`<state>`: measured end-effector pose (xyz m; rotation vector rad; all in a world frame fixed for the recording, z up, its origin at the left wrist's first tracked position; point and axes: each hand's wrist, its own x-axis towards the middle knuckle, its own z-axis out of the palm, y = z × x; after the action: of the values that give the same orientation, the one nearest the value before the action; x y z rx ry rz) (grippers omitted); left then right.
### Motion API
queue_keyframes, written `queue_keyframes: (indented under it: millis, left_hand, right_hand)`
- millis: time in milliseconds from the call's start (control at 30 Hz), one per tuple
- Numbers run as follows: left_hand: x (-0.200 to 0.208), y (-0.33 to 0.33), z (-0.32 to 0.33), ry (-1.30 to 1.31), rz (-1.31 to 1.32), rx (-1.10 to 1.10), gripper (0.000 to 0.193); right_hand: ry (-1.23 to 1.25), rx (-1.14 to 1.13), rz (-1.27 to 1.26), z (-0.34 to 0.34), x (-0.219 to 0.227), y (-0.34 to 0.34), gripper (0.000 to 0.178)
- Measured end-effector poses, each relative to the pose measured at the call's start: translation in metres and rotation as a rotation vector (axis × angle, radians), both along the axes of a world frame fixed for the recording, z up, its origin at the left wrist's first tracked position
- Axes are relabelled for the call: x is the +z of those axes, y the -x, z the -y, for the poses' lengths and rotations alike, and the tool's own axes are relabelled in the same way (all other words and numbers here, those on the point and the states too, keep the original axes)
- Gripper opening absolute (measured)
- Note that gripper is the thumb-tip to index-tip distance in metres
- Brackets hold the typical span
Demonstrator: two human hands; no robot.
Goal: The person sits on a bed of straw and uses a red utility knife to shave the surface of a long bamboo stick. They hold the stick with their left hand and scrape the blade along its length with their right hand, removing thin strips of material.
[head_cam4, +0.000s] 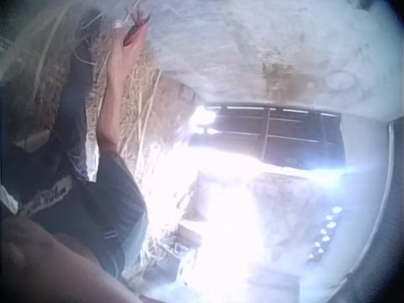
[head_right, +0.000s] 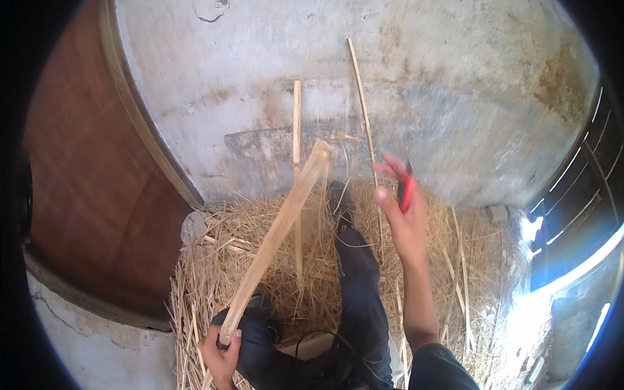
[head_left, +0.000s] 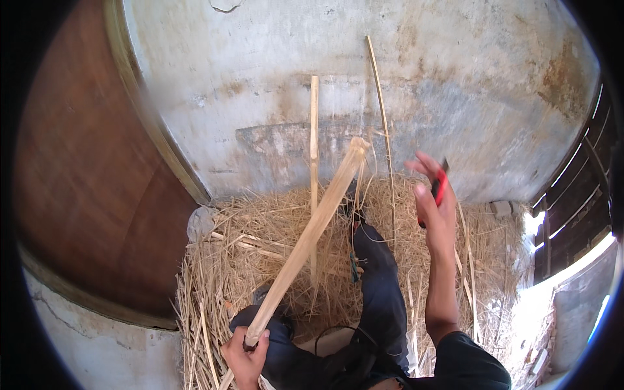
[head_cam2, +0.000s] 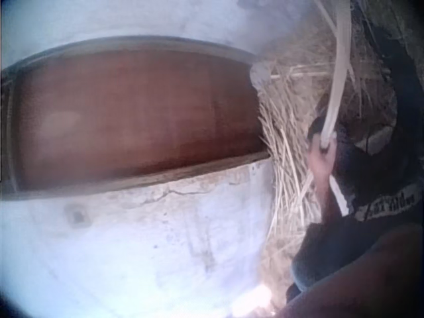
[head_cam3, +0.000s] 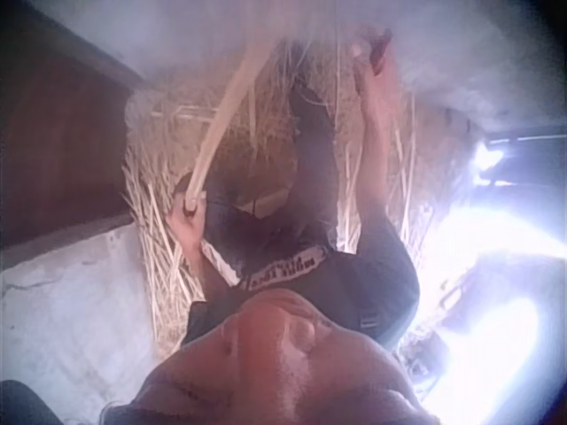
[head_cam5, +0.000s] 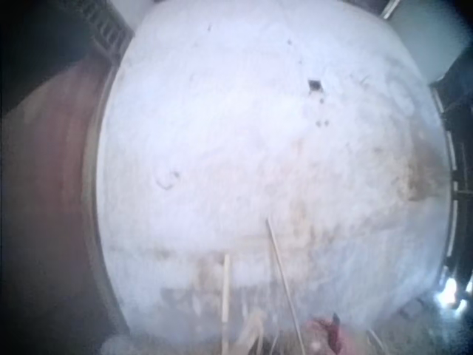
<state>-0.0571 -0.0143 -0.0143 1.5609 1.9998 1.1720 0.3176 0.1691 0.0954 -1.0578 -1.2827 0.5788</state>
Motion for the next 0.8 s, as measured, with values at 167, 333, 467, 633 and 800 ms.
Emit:
queue_keyframes:
  millis: [167,333,467,633,800]
  left_hand:
    - [-0.01,0.008,0.006,0.002,-0.059,-0.026,0.027]
    - [-0.013,0.019,0.015,-0.03,-0.114,-0.015,0.027]
    - [-0.006,0.035,0.021,0.076,-0.016,-0.086,0.026]
    - [0.011,0.048,0.029,0.2,0.04,-0.203,0.018]
    - [0.019,0.053,0.032,0.293,0.183,-0.217,0.016]
  right_hand:
    - [0.171,0.21,0.112,-0.048,-0.007,0.01,0.076]
    - [0.26,0.272,0.108,-0.049,-0.013,0.025,0.053]
    - [0.265,0.423,0.125,-0.04,-0.008,0.021,0.038]
    - [0.32,0.531,0.272,-0.032,-0.001,0.007,0.046]
    - [0.248,0.484,0.626,-0.041,-0.01,-0.012,0.044]
